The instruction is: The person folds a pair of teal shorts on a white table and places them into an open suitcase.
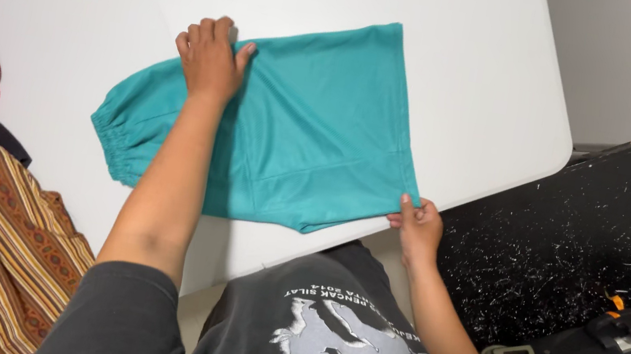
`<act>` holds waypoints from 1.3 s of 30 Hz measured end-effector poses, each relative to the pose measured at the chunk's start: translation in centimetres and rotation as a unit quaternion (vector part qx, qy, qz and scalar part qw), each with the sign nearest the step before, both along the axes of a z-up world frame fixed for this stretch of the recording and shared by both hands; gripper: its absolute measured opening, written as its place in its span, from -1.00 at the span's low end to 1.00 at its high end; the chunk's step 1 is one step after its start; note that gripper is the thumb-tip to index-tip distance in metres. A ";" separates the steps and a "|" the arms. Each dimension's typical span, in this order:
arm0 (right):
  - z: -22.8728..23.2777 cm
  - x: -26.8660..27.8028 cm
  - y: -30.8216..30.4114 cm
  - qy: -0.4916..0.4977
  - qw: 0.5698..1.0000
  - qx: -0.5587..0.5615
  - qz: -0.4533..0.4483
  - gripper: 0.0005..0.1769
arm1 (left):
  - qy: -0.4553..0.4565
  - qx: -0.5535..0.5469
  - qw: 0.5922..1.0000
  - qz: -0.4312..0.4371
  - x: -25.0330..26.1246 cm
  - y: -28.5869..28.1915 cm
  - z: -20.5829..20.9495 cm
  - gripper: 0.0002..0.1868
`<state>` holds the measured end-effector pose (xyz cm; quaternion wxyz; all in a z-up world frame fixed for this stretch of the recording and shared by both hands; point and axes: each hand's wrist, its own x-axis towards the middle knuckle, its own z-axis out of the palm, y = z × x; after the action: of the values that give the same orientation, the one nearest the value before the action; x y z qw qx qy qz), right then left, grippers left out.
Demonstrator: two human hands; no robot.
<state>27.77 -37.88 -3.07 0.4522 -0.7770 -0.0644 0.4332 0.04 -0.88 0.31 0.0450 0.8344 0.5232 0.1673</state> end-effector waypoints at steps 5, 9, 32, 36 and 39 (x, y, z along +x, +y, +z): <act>2.2 -0.4 0.6 0.054 0.996 0.045 -0.047 -0.38 | -0.055 0.057 0.995 -0.053 -2.7 -9.6 2.9 -0.47; 2.1 -2.5 -0.4 0.033 0.994 0.072 -0.079 -0.24 | -0.101 -0.068 0.985 -0.125 -6.3 -20.4 4.2 -0.54; 2.3 -6.8 -0.2 -0.537 0.814 0.077 0.207 -0.30 | -0.149 -0.082 0.972 -0.161 -5.0 -24.9 2.1 -0.65; 2.9 -14.8 1.4 -0.490 0.739 0.142 0.440 -0.08 | -0.042 0.090 0.977 0.191 -13.3 -18.9 3.0 -0.26; 2.6 -17.6 1.9 -0.471 0.669 0.082 0.569 -0.13 | -0.150 -0.056 0.940 0.302 -18.7 -16.6 1.2 -0.03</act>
<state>10.20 -36.03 -0.46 0.0893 -0.6507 -0.7333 0.1757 -18.67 -17.49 1.52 0.1164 0.5984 0.7465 0.2668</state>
